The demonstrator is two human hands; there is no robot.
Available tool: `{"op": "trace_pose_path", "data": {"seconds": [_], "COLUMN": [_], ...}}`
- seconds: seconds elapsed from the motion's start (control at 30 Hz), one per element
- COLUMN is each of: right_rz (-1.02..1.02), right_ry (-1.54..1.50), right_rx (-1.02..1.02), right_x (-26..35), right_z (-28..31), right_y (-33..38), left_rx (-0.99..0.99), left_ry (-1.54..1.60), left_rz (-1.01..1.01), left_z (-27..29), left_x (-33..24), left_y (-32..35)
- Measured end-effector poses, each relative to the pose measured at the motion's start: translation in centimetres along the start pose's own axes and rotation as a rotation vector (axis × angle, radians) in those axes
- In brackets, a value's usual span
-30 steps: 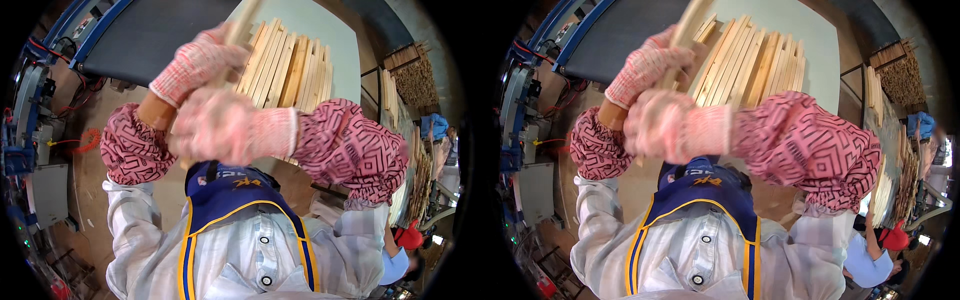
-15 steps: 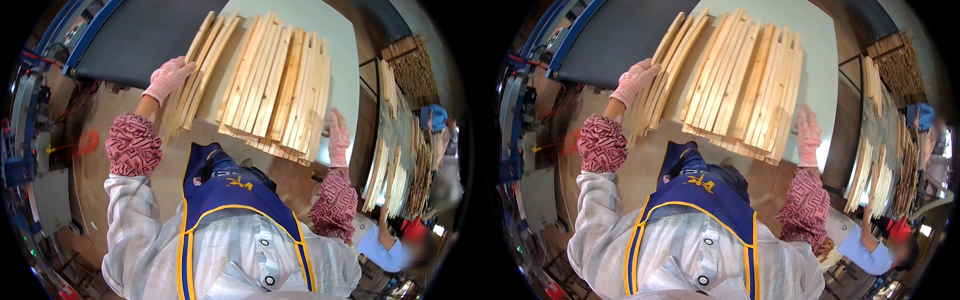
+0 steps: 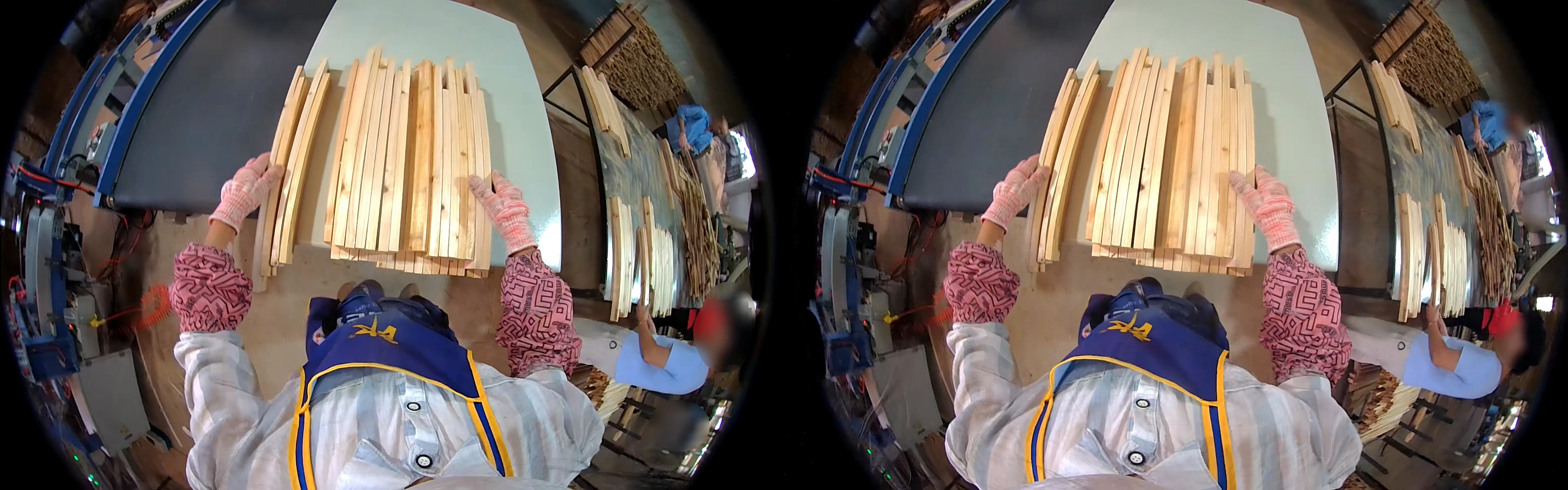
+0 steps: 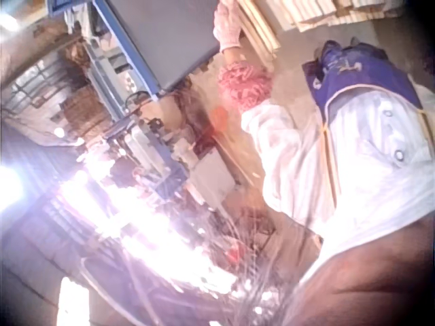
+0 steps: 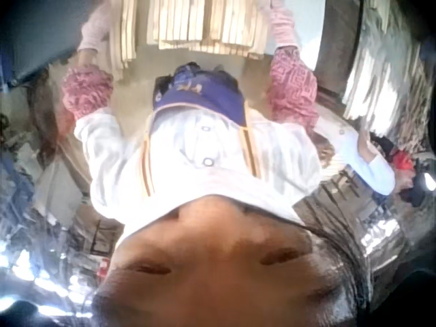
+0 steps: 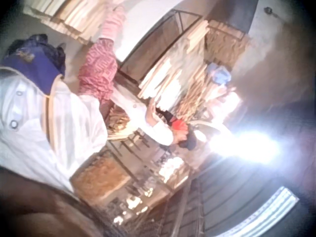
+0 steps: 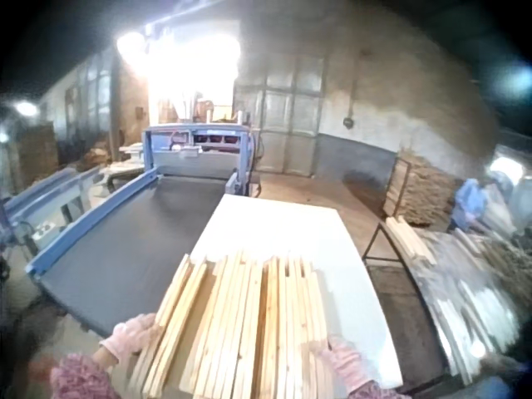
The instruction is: The person picks up wooden planks from a conveyor belt and stacks them on a metal table. They repeatedly gather planks, align them, and place them into neat piles while other workers handle planks nearby.
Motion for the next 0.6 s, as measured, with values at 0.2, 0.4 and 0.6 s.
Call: {"op": "trace_pose_path", "data": {"seconds": [0.2,0.4,0.6], "right_rz": [0.062,-0.017,0.002], "right_ry": [0.029,-0.144,0.030], "right_rx": [0.012,0.160,0.026], "right_x": [-0.1,1.7,0.8], "right_z": [-0.5,-0.6,0.5], "right_y": [-0.7,0.1,-3.3], "left_rx": [0.036,-0.118,-0.060], "left_ry": [-0.121,-0.302,-0.059], "left_rz": [0.076,0.190,0.068], "left_z": [-0.1,2.9,1.4], "left_x": [-0.5,-6.1,-16.8], "left_y": [0.7,2.2,1.8]}}
Point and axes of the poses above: each hand's wrist, its own y-axis away from the middle knuckle, its own z-axis out of the back of the hand, x = y × z, the point moved 8 cm from there along -y, towards the middle knuckle, and after that the axes turned 5 degrees about z, right-handed, at the moved point
